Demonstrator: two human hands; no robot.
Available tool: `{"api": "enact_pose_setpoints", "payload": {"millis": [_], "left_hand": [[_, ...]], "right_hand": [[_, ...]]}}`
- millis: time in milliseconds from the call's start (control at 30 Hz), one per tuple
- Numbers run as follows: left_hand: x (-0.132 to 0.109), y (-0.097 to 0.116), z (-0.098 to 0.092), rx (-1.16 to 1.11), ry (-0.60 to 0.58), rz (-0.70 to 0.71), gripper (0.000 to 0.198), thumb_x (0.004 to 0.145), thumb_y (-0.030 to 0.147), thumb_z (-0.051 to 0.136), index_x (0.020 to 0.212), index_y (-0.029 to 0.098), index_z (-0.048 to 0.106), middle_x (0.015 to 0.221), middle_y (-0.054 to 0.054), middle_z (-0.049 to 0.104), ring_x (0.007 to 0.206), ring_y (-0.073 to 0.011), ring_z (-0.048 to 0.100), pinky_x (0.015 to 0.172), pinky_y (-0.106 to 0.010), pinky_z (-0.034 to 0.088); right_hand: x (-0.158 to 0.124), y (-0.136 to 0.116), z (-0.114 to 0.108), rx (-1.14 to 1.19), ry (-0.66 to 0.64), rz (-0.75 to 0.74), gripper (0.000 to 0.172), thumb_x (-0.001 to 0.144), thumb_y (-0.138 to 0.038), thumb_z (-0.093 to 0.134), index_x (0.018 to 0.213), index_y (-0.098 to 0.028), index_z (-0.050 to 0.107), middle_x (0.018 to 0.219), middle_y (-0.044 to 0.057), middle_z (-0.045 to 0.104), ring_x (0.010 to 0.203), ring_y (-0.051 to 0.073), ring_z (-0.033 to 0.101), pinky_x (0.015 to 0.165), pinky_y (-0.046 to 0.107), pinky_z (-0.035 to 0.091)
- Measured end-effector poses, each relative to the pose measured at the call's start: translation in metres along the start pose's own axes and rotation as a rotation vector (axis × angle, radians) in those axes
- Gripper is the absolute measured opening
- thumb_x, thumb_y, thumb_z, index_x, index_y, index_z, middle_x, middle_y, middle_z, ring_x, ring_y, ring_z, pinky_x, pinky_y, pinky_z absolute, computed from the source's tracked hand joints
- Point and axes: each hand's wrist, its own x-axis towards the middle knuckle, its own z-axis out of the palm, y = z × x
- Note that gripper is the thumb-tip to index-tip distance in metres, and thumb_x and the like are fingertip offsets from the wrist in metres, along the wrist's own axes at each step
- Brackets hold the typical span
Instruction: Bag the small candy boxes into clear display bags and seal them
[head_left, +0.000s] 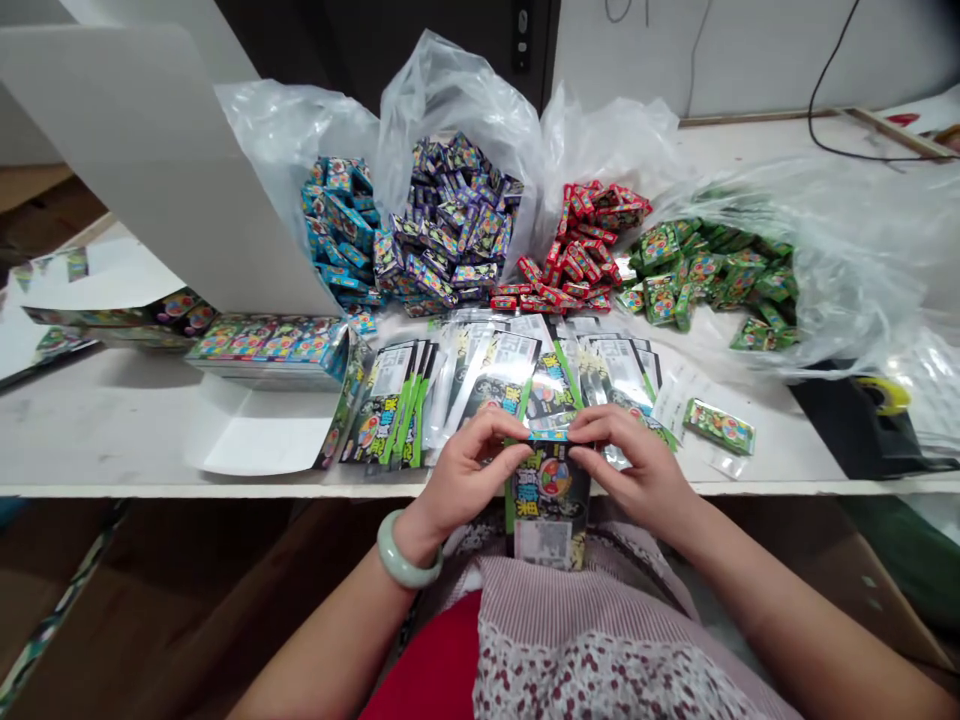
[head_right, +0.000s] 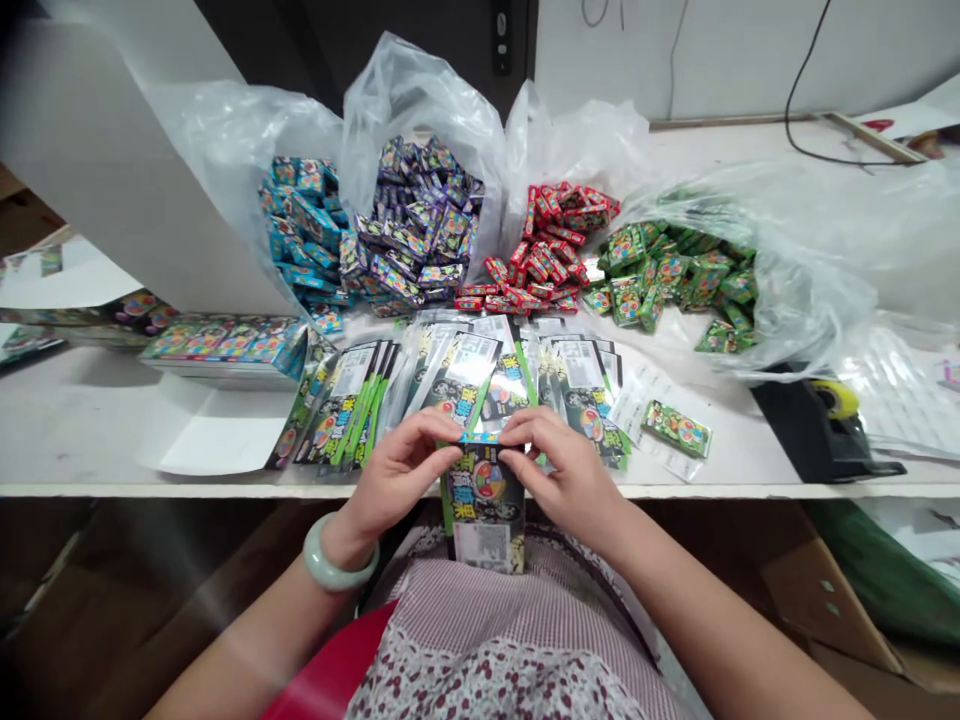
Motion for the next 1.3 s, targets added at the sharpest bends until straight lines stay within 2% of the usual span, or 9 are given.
{"api": "enact_pose_setpoints", "payload": {"millis": [167, 300, 433, 567, 633, 733, 900, 1133, 1300], "left_hand": [[0.000, 0.003, 0.007, -0.007, 0.023, -0.079, 0.012, 0.087, 0.027, 0.063, 0.097, 0.021, 0.059, 0.093, -0.004, 0.059, 0.088, -0.0167, 0.060, 0.079, -0.031, 0.054], [0.000, 0.001, 0.011, 0.019, 0.047, -0.130, 0.035, 0.087, 0.027, 0.061, 0.120, 0.022, 0.052, 0.099, -0.006, 0.060, 0.089, -0.0173, 0.062, 0.077, -0.030, 0.056], [0.003, -0.001, 0.010, 0.169, 0.013, 0.007, 0.015, 0.091, 0.024, 0.056, 0.103, 0.023, 0.063, 0.096, -0.005, 0.063, 0.098, -0.0199, 0.059, 0.087, -0.035, 0.052], [0.008, -0.007, 0.003, 0.234, 0.058, 0.012, 0.010, 0.091, 0.023, 0.057, 0.097, 0.022, 0.066, 0.100, -0.004, 0.063, 0.101, -0.0192, 0.059, 0.087, -0.030, 0.049], [0.011, -0.013, 0.001, 0.261, 0.089, -0.022, 0.009, 0.091, 0.024, 0.058, 0.095, 0.022, 0.065, 0.102, -0.003, 0.063, 0.102, -0.0179, 0.059, 0.090, -0.027, 0.047], [0.018, -0.019, 0.004, 0.248, 0.078, -0.001, 0.007, 0.090, 0.024, 0.059, 0.094, 0.023, 0.065, 0.101, -0.002, 0.063, 0.099, -0.0157, 0.060, 0.086, -0.023, 0.048], [0.028, -0.011, 0.014, 0.253, 0.033, 0.085, 0.008, 0.090, 0.021, 0.058, 0.092, 0.024, 0.064, 0.093, 0.000, 0.062, 0.089, -0.0130, 0.061, 0.078, -0.019, 0.050], [0.029, -0.010, 0.013, 0.251, 0.033, 0.076, 0.008, 0.090, 0.019, 0.058, 0.093, 0.024, 0.064, 0.094, 0.000, 0.062, 0.090, -0.0134, 0.059, 0.080, -0.020, 0.049], [0.032, -0.012, 0.022, 0.178, 0.024, 0.085, 0.009, 0.089, 0.016, 0.058, 0.093, 0.022, 0.063, 0.092, -0.001, 0.060, 0.090, -0.0145, 0.058, 0.080, -0.024, 0.047]], "right_hand": [[-0.003, 0.004, 0.002, 0.021, 0.092, 0.009, 0.015, 0.091, -0.016, 0.057, 0.101, -0.026, 0.059, 0.098, 0.004, 0.065, 0.097, 0.020, 0.062, 0.081, 0.038, 0.052], [-0.008, 0.005, 0.011, 0.034, 0.137, 0.029, 0.012, 0.091, -0.015, 0.054, 0.095, -0.025, 0.059, 0.096, 0.005, 0.064, 0.094, 0.020, 0.062, 0.082, 0.040, 0.052], [-0.008, 0.005, 0.008, 0.066, 0.108, 0.040, 0.015, 0.093, -0.018, 0.051, 0.102, -0.025, 0.060, 0.102, 0.006, 0.065, 0.101, 0.020, 0.060, 0.084, 0.038, 0.052], [-0.007, 0.045, -0.042, -0.075, 0.029, 0.268, 0.024, 0.089, -0.028, 0.057, 0.112, -0.024, 0.063, 0.114, 0.006, 0.066, 0.106, 0.020, 0.061, 0.084, 0.032, 0.053], [-0.011, 0.080, -0.085, -0.326, 0.202, 0.502, 0.022, 0.090, -0.026, 0.052, 0.105, -0.020, 0.067, 0.105, 0.007, 0.069, 0.096, 0.019, 0.064, 0.082, 0.033, 0.052], [-0.019, 0.126, -0.138, -0.521, 0.321, 0.669, 0.023, 0.087, -0.018, 0.051, 0.099, -0.014, 0.070, 0.101, 0.012, 0.069, 0.092, 0.023, 0.064, 0.085, 0.037, 0.048], [-0.015, 0.160, -0.151, -0.604, 0.274, 0.786, 0.013, 0.080, -0.016, 0.060, 0.080, -0.016, 0.072, 0.092, 0.010, 0.070, 0.092, 0.023, 0.063, 0.085, 0.032, 0.044], [-0.025, 0.158, -0.149, -0.496, 0.246, 0.841, 0.007, 0.079, -0.018, 0.058, 0.075, -0.017, 0.064, 0.075, 0.004, 0.066, 0.074, 0.019, 0.061, 0.072, 0.029, 0.045], [-0.019, 0.099, -0.148, -0.265, 0.197, 0.743, 0.013, 0.085, -0.029, 0.052, 0.081, -0.017, 0.057, 0.076, 0.003, 0.061, 0.070, 0.016, 0.060, 0.067, 0.028, 0.048]]}}
